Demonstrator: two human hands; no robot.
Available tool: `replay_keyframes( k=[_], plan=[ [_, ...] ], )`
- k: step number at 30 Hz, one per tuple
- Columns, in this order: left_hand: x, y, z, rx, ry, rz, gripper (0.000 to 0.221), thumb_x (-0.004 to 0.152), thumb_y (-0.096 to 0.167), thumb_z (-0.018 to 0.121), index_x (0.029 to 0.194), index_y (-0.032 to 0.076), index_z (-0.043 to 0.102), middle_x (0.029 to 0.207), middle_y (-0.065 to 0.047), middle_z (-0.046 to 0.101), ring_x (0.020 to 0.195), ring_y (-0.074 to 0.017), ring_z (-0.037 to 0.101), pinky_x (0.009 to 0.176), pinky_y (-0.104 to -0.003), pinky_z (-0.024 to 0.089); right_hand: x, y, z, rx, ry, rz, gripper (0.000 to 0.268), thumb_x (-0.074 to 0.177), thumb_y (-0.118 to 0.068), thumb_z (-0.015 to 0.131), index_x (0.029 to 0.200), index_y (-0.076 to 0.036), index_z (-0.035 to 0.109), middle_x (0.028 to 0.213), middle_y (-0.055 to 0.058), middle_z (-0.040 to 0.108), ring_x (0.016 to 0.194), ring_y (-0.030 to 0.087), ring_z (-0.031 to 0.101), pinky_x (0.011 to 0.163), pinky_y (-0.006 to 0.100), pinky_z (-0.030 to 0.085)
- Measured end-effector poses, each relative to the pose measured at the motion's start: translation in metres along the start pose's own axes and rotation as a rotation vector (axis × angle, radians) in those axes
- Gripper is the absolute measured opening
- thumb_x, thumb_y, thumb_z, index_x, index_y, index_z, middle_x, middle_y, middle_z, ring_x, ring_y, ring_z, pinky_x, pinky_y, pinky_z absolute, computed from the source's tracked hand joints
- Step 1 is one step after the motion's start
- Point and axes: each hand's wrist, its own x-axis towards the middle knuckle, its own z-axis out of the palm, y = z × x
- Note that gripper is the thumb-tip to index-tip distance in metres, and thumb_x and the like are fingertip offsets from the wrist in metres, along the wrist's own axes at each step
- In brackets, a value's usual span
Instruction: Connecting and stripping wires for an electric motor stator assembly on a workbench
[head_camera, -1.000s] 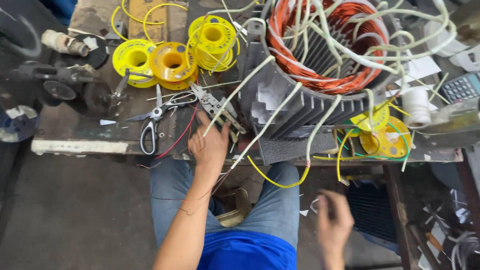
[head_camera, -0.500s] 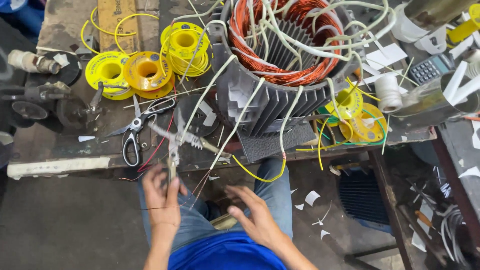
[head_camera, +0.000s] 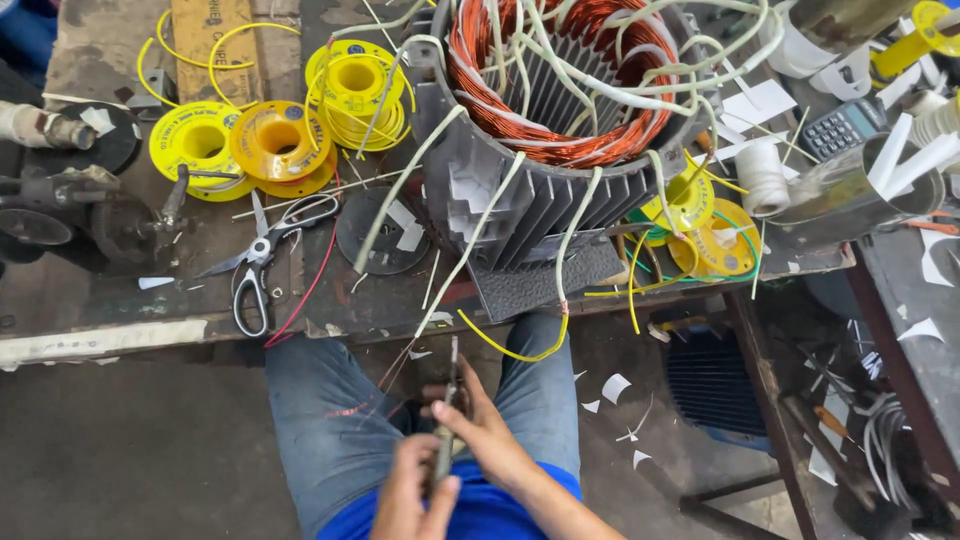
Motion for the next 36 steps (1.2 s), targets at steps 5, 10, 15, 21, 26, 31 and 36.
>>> replay_keyframes(
  k=[5,10,15,21,26,31,36],
  plan=[
    [0.023,0.113,0.004,0.303,-0.433,0.379,0.023,0.103,0.036,0.070,0.114,0.016,0.066,0.093,-0.002,0.073,0.079,-0.0249,0.074,0.073,-0.043,0.055,-0.012,0.019,-0.038,0.484,0.136,0.328,0.054,0.093,-0.006,0.067,0.146,-0.003,0.056,0.134,0.031,0.073,0.120,0.041,0.072,0.099,0.048,0.058],
    [0.053,0.245,-0.010,0.018,0.079,0.760,0.018,0.108,0.014,0.059,0.112,0.001,0.070,0.104,-0.013,0.070,0.093,-0.0287,0.070,0.086,-0.039,0.056,-0.031,0.034,-0.078,0.621,0.179,0.412,0.048,0.091,-0.008,0.066,0.138,-0.002,0.063,0.128,0.030,0.074,0.121,0.041,0.070,0.111,0.052,0.054],
    [0.079,0.266,-0.005,-0.348,-0.252,0.363,0.027,0.109,0.021,0.058,0.129,0.011,0.074,0.085,0.000,0.077,0.065,-0.0072,0.060,0.058,-0.025,0.047,-0.068,0.004,-0.109,0.444,0.274,0.327,0.019,0.095,-0.011,0.074,0.102,-0.004,0.058,0.068,0.015,0.056,0.056,0.026,0.056,0.049,0.040,0.048],
    [0.069,0.268,-0.035,-0.230,-0.070,0.464,0.023,0.107,0.017,0.061,0.115,0.006,0.079,0.087,-0.003,0.066,0.053,-0.0099,0.054,0.054,-0.025,0.049,-0.113,-0.012,-0.132,0.125,0.446,0.442,0.040,0.093,0.000,0.070,0.133,0.005,0.068,0.070,0.018,0.049,0.051,0.026,0.047,0.040,0.039,0.038],
    [0.065,0.279,-0.043,-0.105,-0.005,0.618,0.017,0.106,0.010,0.063,0.113,0.003,0.076,0.098,-0.006,0.075,0.085,-0.0171,0.073,0.080,-0.030,0.055,-0.142,-0.118,-0.119,-1.101,0.114,-0.168,0.057,0.093,-0.013,0.072,0.149,-0.013,0.063,0.144,0.005,0.077,0.134,0.016,0.068,0.115,0.031,0.047],
    [0.056,0.287,-0.043,-0.058,0.009,0.692,0.015,0.107,0.006,0.062,0.113,-0.001,0.074,0.092,-0.006,0.067,0.078,-0.0180,0.066,0.074,-0.032,0.053,-0.140,-0.220,-0.061,-1.474,0.190,-0.546,0.081,0.084,0.003,0.058,0.164,-0.006,0.045,0.147,0.017,0.062,0.131,0.033,0.066,0.109,0.036,0.048],
    [0.053,0.288,-0.043,-0.094,0.018,0.678,0.016,0.108,0.006,0.061,0.113,-0.002,0.073,0.093,-0.008,0.068,0.080,-0.0181,0.066,0.076,-0.031,0.055,-0.123,-0.244,-0.056,-1.581,0.050,-0.516,0.098,0.069,0.007,0.059,0.165,-0.006,0.040,0.143,0.019,0.061,0.125,0.036,0.061,0.113,0.041,0.047]
  ],
)
